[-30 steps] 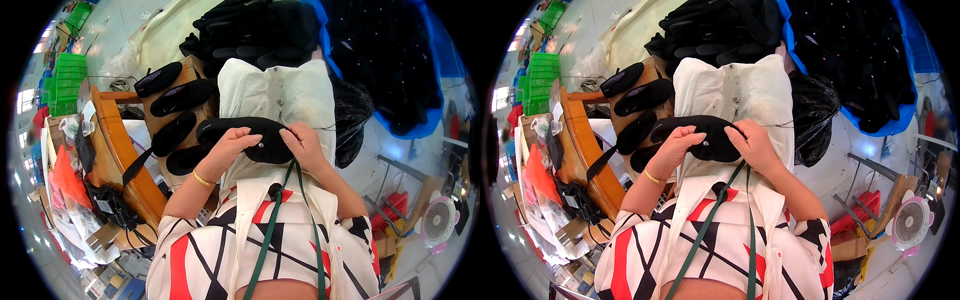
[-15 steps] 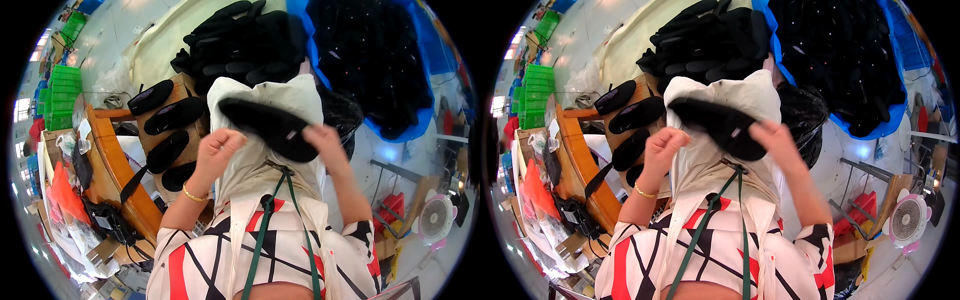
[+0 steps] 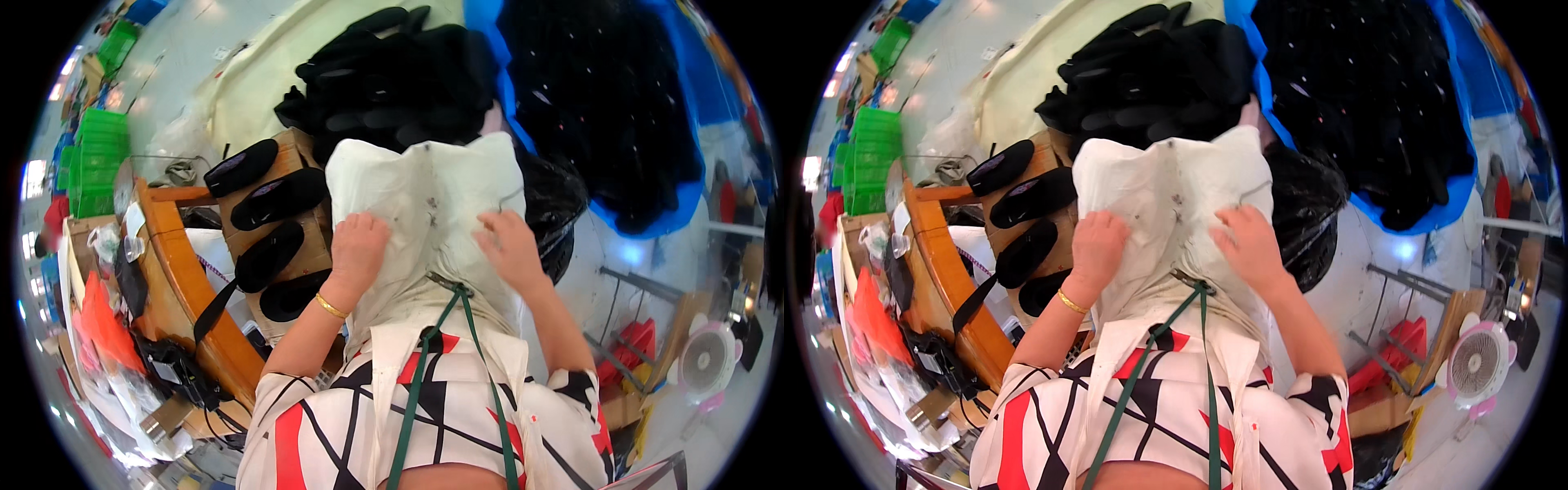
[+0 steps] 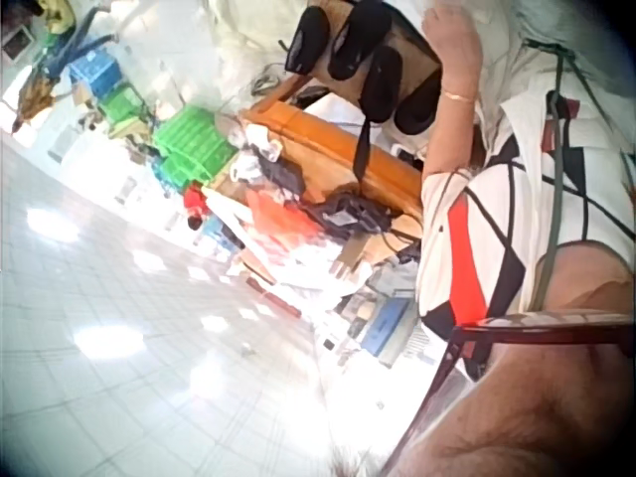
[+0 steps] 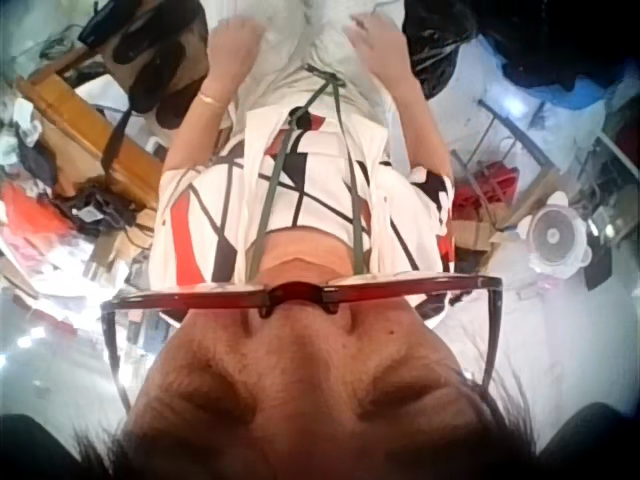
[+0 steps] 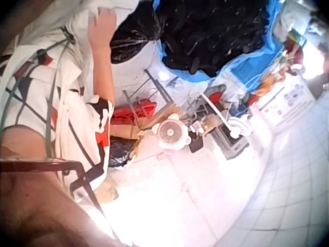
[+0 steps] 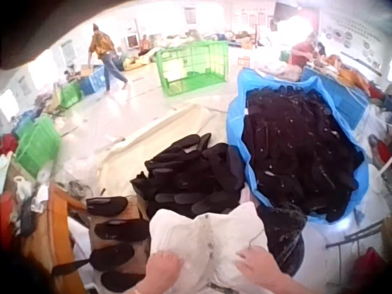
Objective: The person sits on the floor and sews a black slip-on shoe using a needle and thread. They repeatedly insert the needle into the shoe's sole and pull the thread through to secure the parts. The person works on one shoe at a time, occasionally adjusting the shoe's position on their lap.
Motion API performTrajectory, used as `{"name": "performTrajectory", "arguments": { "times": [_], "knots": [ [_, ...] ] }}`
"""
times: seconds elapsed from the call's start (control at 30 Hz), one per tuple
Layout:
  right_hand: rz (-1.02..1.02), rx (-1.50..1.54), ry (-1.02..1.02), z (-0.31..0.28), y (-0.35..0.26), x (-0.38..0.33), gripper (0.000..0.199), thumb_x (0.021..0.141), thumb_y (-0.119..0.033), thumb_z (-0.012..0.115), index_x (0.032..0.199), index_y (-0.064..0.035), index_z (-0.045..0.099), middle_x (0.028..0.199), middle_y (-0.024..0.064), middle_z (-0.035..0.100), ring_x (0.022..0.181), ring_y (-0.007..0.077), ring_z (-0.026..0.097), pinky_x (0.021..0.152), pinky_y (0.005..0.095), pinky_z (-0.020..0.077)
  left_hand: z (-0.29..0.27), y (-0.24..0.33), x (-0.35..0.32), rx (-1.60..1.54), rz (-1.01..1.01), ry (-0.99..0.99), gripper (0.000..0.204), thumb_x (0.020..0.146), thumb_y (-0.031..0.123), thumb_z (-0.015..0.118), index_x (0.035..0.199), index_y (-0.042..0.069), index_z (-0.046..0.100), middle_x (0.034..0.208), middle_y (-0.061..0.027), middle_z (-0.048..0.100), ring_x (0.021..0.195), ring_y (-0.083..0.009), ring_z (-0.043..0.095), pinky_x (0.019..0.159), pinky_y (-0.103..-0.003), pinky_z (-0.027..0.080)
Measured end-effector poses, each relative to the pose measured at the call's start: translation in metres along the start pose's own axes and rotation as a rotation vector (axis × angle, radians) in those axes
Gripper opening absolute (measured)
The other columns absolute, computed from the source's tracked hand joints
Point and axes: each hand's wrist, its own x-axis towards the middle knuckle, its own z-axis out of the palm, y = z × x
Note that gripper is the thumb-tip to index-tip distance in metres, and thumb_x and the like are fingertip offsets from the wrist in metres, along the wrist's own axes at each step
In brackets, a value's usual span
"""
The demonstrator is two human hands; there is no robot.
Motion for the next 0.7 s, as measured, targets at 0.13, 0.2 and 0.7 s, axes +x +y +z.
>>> {"name": "performTrajectory", "arguments": {
  "times": [0.13,0.2,0.7],
  "knots": [
    [-0.192,-0.429,-0.064,0.017,0.008,-0.013,0.021,0.079,-0.018,0.072,0.093,-0.0049,0.064,0.084,0.0122,0.057,0.090,0.0330,0.056,0.078,0.0423,0.0465,0.001,-0.014,0.001,-0.078,0.036,0.088,0.017,0.079,0.018,0.073,0.082,0.009,0.058,0.086,-0.0084,0.054,0.085,-0.0284,0.055,0.074,-0.041,0.045],
    [-0.194,-0.440,-0.153,0.017,0.020,-0.013,0.017,0.078,-0.016,0.072,0.089,-0.0061,0.063,0.083,0.0123,0.057,0.090,0.0331,0.055,0.078,0.0429,0.0457,-0.004,-0.012,0.001,-0.206,-0.060,0.165,0.017,0.080,0.017,0.072,0.082,0.009,0.058,0.086,-0.0090,0.055,0.086,-0.0299,0.055,0.074,-0.041,0.046],
    [0.190,0.431,0.048,0.011,-0.042,0.005,0.029,0.099,-0.006,0.055,0.127,0.0004,0.054,0.080,0.0038,0.058,0.075,0.0113,0.058,0.073,0.0259,0.0481,-0.031,0.014,0.008,-0.602,-0.065,0.229,0.008,0.087,0.013,0.067,0.088,0.005,0.067,0.090,-0.0123,0.063,0.084,-0.0302,0.062,0.074,-0.037,0.051]
  ]
}}
